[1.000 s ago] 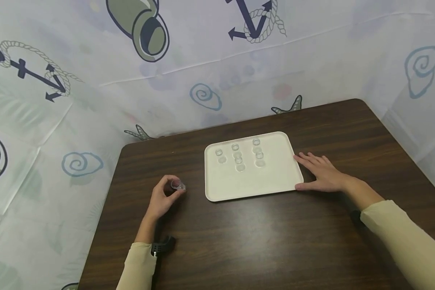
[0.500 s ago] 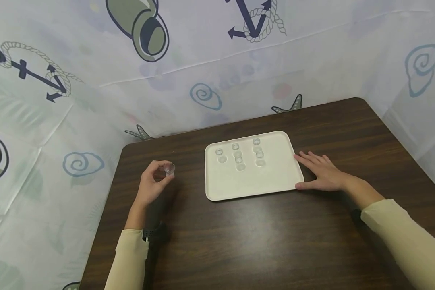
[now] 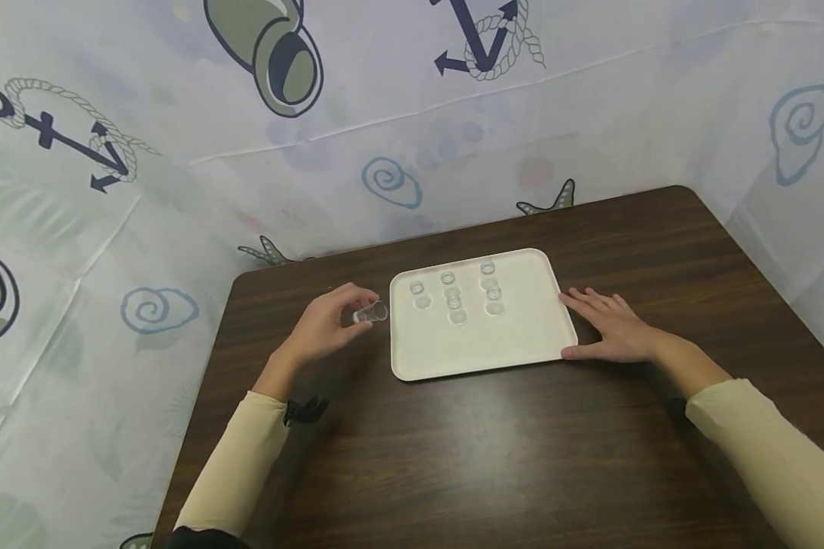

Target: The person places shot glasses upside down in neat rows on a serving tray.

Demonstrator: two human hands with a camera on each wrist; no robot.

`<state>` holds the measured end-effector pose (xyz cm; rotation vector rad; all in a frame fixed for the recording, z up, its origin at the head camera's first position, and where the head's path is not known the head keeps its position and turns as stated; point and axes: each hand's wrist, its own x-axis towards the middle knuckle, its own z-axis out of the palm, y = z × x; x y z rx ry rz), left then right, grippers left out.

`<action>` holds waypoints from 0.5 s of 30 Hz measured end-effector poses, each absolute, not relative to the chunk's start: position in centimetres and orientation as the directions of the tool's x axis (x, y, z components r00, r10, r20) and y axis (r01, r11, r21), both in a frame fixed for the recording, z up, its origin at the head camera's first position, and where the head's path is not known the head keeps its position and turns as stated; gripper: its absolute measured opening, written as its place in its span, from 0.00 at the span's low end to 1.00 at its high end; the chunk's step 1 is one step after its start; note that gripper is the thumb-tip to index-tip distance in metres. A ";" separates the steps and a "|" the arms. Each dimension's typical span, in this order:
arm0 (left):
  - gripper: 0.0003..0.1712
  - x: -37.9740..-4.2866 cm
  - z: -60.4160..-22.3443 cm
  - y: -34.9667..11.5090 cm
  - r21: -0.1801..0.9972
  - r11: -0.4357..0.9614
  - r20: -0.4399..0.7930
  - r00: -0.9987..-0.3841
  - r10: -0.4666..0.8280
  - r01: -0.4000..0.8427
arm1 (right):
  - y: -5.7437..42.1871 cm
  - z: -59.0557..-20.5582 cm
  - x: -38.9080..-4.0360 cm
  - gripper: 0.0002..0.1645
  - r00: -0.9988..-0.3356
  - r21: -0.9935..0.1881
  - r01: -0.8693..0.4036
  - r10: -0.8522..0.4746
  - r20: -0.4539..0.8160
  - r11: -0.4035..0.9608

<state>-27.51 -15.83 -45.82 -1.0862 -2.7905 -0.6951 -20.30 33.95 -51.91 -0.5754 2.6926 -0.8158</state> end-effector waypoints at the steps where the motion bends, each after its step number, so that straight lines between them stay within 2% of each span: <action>1: 0.21 -27.7 -45.7 -15.3 0.360 0.650 0.209 -0.737 0.643 0.669 | 34.0 -51.9 -20.3 0.59 -0.886 -0.576 -0.291 -0.442 -0.138 0.764; 8: 0.16 -28.8 -45.2 -12.1 0.165 0.625 0.137 -0.646 0.751 0.763 | 34.2 -52.0 -20.1 0.59 -0.885 -0.579 -0.286 -0.443 -0.146 0.763; 15: 0.17 -28.8 -45.2 -10.0 -0.063 0.587 0.109 -0.579 0.808 0.807 | 34.1 -52.1 -20.4 0.59 -0.886 -0.572 -0.290 -0.441 -0.142 0.767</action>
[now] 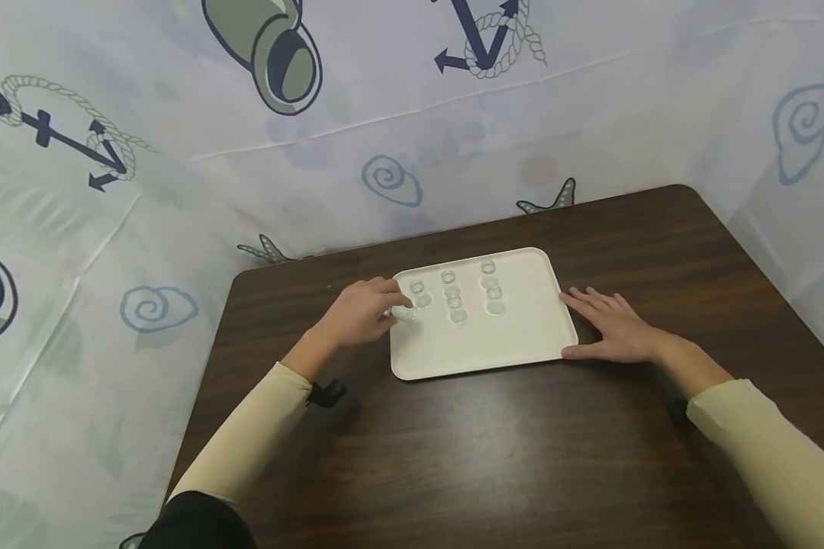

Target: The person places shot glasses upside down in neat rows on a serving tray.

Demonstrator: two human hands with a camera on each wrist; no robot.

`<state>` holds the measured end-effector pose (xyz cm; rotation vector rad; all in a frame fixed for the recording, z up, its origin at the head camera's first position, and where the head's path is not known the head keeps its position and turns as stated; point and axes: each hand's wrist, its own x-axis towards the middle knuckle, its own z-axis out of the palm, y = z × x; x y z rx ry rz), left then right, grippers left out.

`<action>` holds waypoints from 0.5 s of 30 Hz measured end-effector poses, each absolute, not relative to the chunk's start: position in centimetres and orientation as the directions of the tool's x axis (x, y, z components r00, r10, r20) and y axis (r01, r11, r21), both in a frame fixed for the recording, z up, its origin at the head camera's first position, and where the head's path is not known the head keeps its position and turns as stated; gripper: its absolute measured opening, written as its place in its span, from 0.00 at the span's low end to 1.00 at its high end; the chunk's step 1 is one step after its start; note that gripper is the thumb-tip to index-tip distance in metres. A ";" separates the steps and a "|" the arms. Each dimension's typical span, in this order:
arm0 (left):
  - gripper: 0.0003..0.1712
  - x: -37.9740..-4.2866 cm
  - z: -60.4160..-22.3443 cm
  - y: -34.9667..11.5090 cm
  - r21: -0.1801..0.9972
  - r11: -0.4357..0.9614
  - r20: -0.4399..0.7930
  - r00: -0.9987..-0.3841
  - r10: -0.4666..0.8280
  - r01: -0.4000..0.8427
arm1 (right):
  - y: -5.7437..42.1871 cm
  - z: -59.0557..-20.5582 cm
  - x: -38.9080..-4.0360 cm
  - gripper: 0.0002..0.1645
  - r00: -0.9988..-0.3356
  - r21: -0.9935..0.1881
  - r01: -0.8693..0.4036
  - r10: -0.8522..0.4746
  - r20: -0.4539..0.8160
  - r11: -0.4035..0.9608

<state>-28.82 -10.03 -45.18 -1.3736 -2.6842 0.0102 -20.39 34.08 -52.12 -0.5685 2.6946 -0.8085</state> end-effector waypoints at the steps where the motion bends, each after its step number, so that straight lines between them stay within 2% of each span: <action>1: 0.17 -28.8 -45.2 -9.8 -0.092 0.582 0.101 -0.573 0.813 0.808 | 34.1 -52.2 -20.4 0.59 -0.887 -0.574 -0.290 -0.440 -0.139 0.766; 10: 0.15 -28.2 -46.3 -7.6 -0.283 0.483 0.030 -0.495 0.868 0.829 | 34.2 -52.4 -20.3 0.59 -0.889 -0.569 -0.290 -0.437 -0.138 0.770; 15: 0.14 -28.1 -46.7 -6.9 -0.384 0.445 0.016 -0.477 0.879 0.809 | 34.2 -52.2 -20.4 0.59 -0.886 -0.564 -0.300 -0.443 -0.133 0.769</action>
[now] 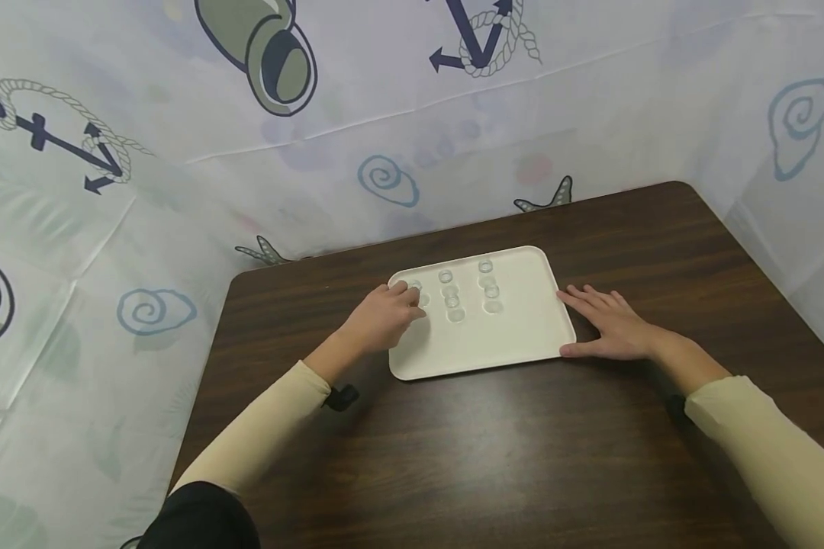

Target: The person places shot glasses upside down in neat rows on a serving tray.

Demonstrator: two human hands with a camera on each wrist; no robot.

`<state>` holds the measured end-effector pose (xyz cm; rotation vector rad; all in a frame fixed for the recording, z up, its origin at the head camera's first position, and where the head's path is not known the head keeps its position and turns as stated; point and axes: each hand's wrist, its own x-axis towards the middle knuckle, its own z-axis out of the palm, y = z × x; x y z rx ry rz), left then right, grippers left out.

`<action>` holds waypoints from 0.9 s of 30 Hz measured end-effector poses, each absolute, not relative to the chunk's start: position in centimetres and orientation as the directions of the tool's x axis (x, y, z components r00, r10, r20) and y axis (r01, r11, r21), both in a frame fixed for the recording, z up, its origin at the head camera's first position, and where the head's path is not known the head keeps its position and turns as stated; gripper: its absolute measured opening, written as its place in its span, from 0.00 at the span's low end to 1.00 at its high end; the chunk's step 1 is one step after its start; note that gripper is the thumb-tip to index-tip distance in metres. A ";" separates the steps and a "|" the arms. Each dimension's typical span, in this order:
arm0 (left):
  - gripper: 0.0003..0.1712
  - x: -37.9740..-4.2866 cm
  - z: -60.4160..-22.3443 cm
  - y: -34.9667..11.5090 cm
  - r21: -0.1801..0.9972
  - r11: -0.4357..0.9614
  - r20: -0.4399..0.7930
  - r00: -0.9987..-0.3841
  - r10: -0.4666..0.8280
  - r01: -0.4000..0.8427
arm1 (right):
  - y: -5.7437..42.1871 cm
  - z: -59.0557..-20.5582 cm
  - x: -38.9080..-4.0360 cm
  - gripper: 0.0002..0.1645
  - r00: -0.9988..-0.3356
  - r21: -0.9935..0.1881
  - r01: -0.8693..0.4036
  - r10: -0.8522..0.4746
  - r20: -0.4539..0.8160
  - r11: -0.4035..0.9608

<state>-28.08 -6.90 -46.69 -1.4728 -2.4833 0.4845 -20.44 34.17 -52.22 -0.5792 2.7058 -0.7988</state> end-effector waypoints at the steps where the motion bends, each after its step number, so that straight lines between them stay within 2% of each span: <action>1: 0.14 -28.1 -46.7 -6.8 -0.398 0.439 0.012 -0.475 0.880 0.805 | 34.2 -52.2 -20.4 0.59 -0.888 -0.566 -0.297 -0.440 -0.132 0.769; 8: 0.10 -28.2 -47.1 -6.1 -0.447 0.423 -0.017 -0.481 0.877 0.788 | 34.1 -52.2 -20.4 0.58 -0.892 -0.574 -0.290 -0.433 -0.128 0.766; 17: 0.12 -28.2 -47.5 -5.7 -0.423 0.428 -0.019 -0.480 0.877 0.799 | 34.2 -52.0 -20.3 0.59 -0.890 -0.568 -0.298 -0.438 -0.125 0.767; 22: 0.17 -28.1 -47.6 -6.0 -0.377 0.456 -0.008 -0.495 0.869 0.806 | 34.2 -51.9 -20.2 0.59 -0.886 -0.573 -0.303 -0.446 -0.125 0.762; 27: 0.27 -27.9 -47.3 -7.3 -0.263 0.521 0.039 -0.531 0.846 0.812 | 34.1 -52.1 -20.3 0.59 -0.890 -0.574 -0.290 -0.437 -0.133 0.766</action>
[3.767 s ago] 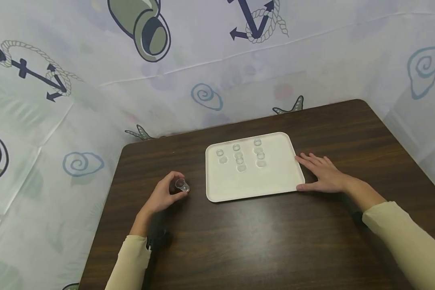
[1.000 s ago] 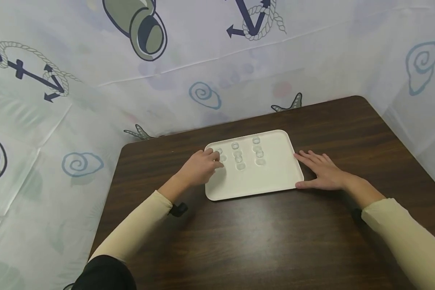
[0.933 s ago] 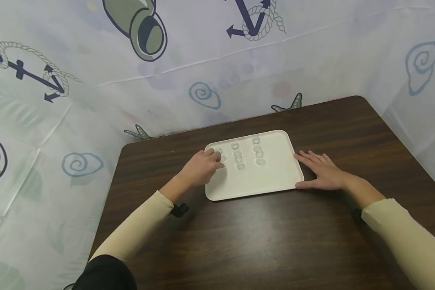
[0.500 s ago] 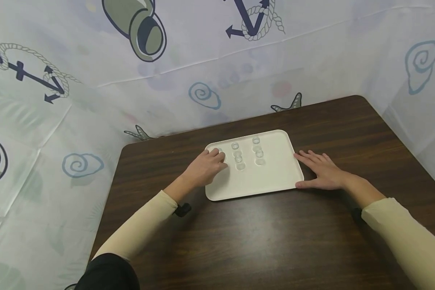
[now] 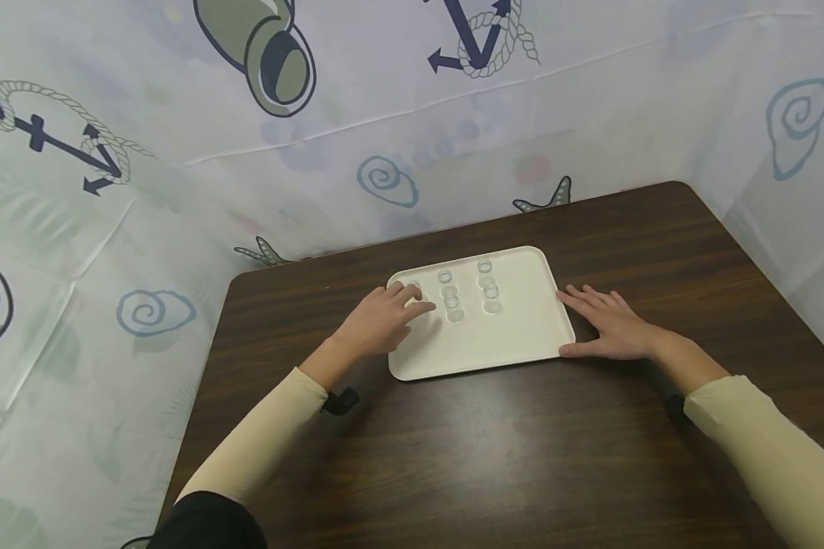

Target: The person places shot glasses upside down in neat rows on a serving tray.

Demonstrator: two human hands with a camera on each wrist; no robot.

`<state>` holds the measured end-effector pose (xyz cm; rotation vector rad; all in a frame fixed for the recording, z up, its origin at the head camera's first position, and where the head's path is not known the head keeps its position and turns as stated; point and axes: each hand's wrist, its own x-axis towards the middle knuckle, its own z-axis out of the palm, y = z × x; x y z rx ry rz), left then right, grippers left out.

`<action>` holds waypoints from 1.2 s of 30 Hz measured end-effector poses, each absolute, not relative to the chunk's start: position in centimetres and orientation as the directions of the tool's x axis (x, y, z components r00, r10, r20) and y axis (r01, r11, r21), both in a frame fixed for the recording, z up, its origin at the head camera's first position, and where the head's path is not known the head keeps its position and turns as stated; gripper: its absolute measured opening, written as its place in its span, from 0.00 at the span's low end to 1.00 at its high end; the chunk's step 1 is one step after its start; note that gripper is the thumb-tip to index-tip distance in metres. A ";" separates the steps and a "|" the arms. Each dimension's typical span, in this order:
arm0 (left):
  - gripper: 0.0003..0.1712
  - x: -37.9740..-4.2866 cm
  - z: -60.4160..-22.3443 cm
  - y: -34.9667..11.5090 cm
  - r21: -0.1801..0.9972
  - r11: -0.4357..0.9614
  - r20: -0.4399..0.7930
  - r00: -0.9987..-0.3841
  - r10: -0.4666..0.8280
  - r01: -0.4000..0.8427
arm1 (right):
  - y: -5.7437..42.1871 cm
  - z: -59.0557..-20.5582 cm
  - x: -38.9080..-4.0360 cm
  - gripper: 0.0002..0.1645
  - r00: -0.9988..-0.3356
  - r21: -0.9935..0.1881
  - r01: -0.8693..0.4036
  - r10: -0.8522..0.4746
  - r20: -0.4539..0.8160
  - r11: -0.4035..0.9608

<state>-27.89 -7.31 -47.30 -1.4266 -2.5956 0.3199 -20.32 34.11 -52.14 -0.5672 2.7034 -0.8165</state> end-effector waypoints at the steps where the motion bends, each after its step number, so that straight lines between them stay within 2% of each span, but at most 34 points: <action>1: 0.28 -27.8 -47.2 -7.8 -0.250 0.536 0.043 -0.543 0.838 0.807 | 34.1 -52.2 -20.4 0.59 -0.889 -0.575 -0.290 -0.438 -0.133 0.765; 4: 0.34 -27.6 -46.9 -9.5 -0.191 0.584 0.052 -0.586 0.809 0.789 | 34.1 -52.2 -20.4 0.59 -0.886 -0.578 -0.293 -0.443 -0.136 0.762; 10: 0.34 -26.4 -46.4 -13.9 0.030 0.673 0.107 -0.671 0.733 0.739 | 34.3 -52.2 -20.5 0.59 -0.874 -0.571 -0.310 -0.464 -0.143 0.761; 18: 0.37 -22.2 -46.2 -20.7 0.261 0.796 0.099 -0.836 0.540 0.546 | 34.3 -51.9 -20.2 0.60 -0.864 -0.584 -0.309 -0.478 -0.158 0.751; 25: 0.38 -18.6 -47.3 -25.1 0.285 0.866 0.108 -0.911 0.397 0.411 | 34.9 -51.8 -19.9 0.62 -0.865 -0.591 -0.317 -0.482 -0.141 0.742; 36: 0.35 -16.8 -49.1 -27.6 0.260 0.892 0.193 -0.925 0.328 0.370 | 35.5 -52.6 -19.8 0.62 -0.872 -0.605 -0.308 -0.472 -0.130 0.735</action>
